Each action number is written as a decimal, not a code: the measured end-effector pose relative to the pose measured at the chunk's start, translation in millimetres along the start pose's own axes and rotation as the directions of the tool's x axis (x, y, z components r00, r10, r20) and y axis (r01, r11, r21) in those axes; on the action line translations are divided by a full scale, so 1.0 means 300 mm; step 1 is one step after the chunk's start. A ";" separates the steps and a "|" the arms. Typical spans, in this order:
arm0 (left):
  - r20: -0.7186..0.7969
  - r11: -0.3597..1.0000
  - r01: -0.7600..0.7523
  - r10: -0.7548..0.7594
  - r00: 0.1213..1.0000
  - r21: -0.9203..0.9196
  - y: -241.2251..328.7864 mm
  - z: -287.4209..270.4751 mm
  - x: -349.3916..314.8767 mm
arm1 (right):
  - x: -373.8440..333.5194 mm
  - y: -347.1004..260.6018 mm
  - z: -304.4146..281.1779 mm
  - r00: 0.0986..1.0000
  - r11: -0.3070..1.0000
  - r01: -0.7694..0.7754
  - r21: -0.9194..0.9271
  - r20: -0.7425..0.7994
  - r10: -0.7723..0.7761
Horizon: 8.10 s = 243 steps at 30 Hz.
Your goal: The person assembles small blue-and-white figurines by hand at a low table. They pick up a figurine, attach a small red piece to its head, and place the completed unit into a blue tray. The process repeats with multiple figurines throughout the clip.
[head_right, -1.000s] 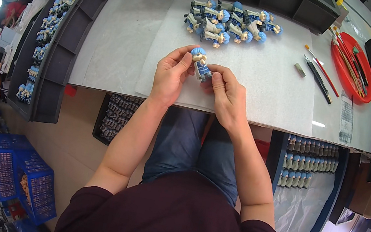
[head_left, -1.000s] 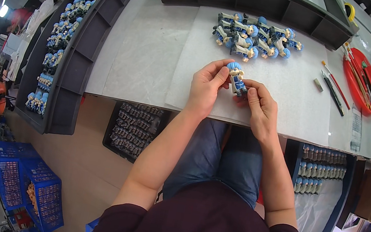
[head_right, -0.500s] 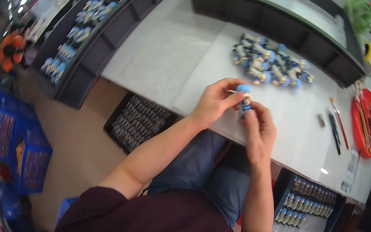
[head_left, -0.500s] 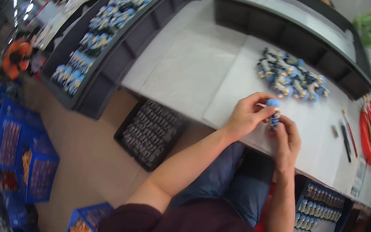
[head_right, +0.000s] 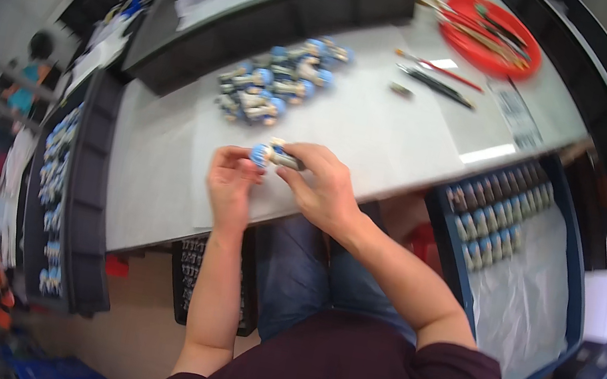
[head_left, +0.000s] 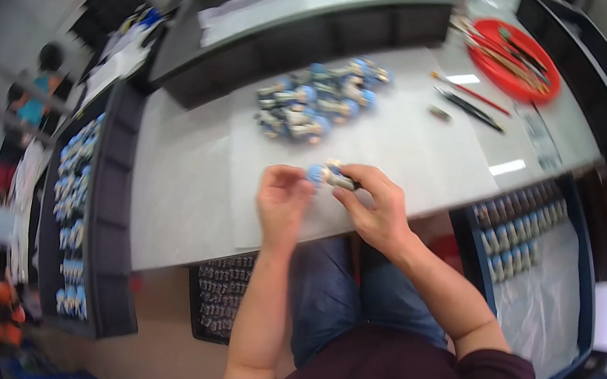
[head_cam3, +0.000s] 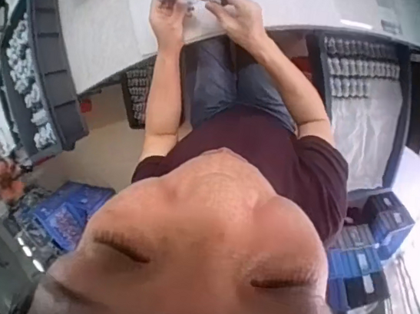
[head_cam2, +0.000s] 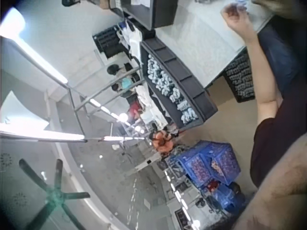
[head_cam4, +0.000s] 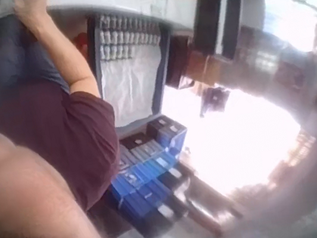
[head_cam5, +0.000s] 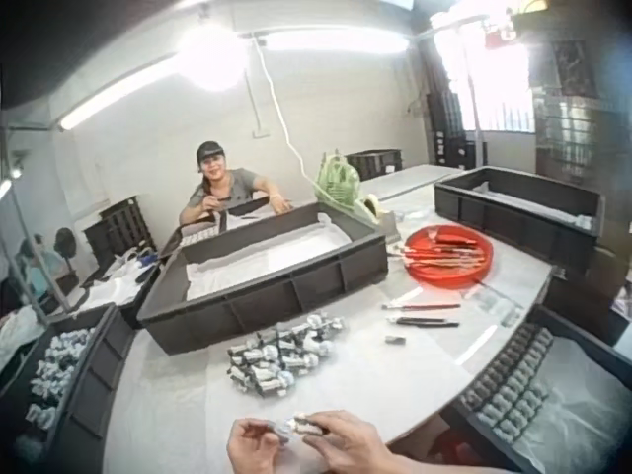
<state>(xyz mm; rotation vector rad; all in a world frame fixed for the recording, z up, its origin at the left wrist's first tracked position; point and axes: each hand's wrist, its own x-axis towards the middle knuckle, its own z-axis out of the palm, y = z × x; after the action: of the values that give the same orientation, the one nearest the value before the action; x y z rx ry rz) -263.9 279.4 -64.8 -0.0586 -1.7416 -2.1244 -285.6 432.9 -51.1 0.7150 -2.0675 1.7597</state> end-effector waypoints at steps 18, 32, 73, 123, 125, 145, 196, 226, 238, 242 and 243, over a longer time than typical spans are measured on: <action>-0.099 0.949 0.067 -0.038 0.994 0.307 0.020 0.029 -0.012 | -0.746 0.362 -1.183 0.306 0.227 -0.943 -0.241 -0.896 0.320; -0.191 0.954 0.109 -0.056 0.980 0.279 -0.008 0.022 0.004 | -0.740 0.619 -1.288 0.395 0.085 -0.907 -0.413 -0.762 0.514; -0.049 0.991 0.092 -0.088 0.995 0.094 0.049 0.025 -0.010 | -0.418 0.311 -0.966 0.593 0.807 -0.575 -0.135 -0.749 0.297; -0.514 0.892 -0.215 0.410 0.753 0.397 0.775 -0.640 -0.454 | -0.353 -0.065 -1.346 0.668 0.988 0.109 0.112 -0.744 0.011; -0.420 0.824 0.069 0.213 0.882 0.563 0.758 -0.571 -0.421 | -0.287 -0.106 -1.256 0.590 0.861 -0.388 -0.329 -0.806 -0.042; -0.254 0.038 0.263 0.427 0.868 0.964 0.683 -0.533 -0.362 | -0.275 -0.050 -1.210 0.791 0.828 -0.526 -0.196 -0.469 0.392; 0.867 0.680 -0.590 0.494 -0.070 -0.435 1.010 -0.286 -0.611 | -0.288 -0.502 -0.903 0.676 0.256 0.397 0.881 -0.093 -0.731; 0.908 0.515 0.851 -0.399 0.127 0.107 0.370 0.568 -0.483 | 0.199 -0.228 -0.116 0.377 0.827 0.496 -0.264 0.924 0.068; 0.983 0.179 0.969 0.101 0.155 -0.172 0.414 0.434 -0.410 | 0.206 -0.235 -0.062 0.303 0.788 0.591 -0.170 0.953 -0.021; 0.902 0.102 0.904 -0.082 0.423 -0.415 0.515 0.396 -0.417 | 0.228 -0.247 0.073 0.194 0.762 0.647 -0.043 0.975 -0.110; 0.832 0.127 0.827 -0.022 0.555 -0.548 0.524 0.393 -0.446 | 0.234 -0.282 0.109 0.152 0.728 0.685 0.015 0.975 -0.164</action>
<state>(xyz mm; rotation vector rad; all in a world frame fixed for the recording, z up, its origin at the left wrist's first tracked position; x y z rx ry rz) -114.5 404.0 72.1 -0.7855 -0.2021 -3.7480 -292.7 380.4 50.6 2.3491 -2.2563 0.2969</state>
